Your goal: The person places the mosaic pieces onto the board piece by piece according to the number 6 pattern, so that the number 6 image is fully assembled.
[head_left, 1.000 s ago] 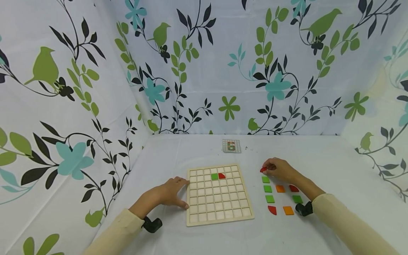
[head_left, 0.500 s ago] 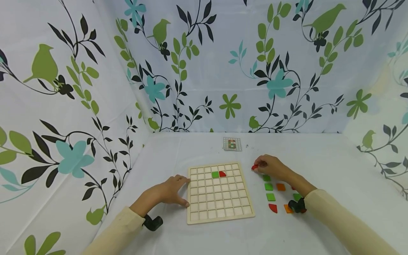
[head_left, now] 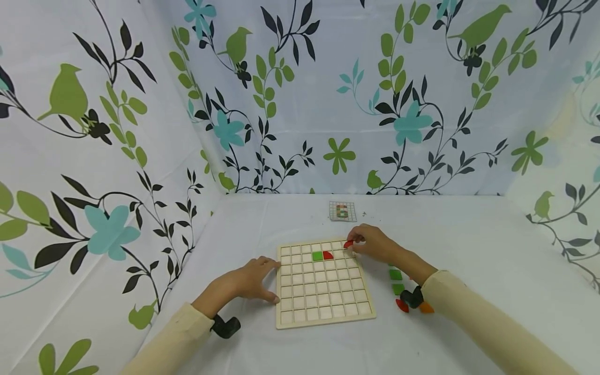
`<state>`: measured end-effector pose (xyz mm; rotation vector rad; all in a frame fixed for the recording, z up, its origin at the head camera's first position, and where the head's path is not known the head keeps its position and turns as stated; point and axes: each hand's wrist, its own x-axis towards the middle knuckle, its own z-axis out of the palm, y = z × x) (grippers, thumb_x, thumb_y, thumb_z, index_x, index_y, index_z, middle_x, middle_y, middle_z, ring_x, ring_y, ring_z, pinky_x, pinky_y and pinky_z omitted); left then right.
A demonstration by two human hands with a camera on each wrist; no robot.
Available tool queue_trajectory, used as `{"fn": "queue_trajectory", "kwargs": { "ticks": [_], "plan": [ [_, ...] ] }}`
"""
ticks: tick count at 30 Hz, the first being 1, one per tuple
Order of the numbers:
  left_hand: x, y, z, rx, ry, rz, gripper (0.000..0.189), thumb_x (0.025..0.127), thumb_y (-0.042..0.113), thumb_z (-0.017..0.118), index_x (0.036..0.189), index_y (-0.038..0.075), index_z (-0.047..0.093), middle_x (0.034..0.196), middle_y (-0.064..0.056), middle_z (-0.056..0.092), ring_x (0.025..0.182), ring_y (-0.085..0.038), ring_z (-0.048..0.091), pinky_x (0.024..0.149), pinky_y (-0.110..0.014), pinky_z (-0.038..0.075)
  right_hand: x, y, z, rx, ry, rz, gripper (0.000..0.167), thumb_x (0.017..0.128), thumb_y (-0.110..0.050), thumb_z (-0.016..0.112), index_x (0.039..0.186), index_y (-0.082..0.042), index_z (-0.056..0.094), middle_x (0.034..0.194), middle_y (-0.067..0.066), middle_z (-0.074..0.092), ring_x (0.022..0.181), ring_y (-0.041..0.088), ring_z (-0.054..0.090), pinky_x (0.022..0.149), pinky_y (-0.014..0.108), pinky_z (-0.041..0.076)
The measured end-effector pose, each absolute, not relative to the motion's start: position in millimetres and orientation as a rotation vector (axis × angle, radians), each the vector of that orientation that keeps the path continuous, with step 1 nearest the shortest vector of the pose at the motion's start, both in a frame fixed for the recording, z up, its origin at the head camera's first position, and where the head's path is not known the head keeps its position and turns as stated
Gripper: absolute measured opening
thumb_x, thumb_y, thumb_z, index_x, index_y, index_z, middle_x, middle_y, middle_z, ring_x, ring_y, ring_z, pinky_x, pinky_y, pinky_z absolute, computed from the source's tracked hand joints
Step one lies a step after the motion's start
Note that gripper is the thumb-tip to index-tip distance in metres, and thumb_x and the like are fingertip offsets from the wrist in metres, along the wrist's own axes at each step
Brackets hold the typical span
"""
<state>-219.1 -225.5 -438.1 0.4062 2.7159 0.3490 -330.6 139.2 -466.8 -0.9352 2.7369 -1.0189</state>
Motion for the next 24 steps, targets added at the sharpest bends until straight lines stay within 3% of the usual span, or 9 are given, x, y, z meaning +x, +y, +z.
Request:
{"fn": "queue_trajectory", "kwargs": {
  "ticks": [24],
  "plan": [
    [-219.9, -224.5, -438.0, 0.404, 2.713, 0.343, 0.094, 0.083, 0.047, 0.090, 0.159, 0.014, 0.045, 0.162, -0.014, 0.042, 0.152, -0.038, 0.037, 0.119, -0.058, 0.041, -316.5, 60.0, -463.7, -1.099, 2.614, -1.057, 0.016, 0.099, -0.011, 0.075, 0.113, -0.003, 0.071, 0.107, 0.008, 0.065, 0.099, 0.021, 0.063, 0.087, 0.032, 0.055]
  ]
}}
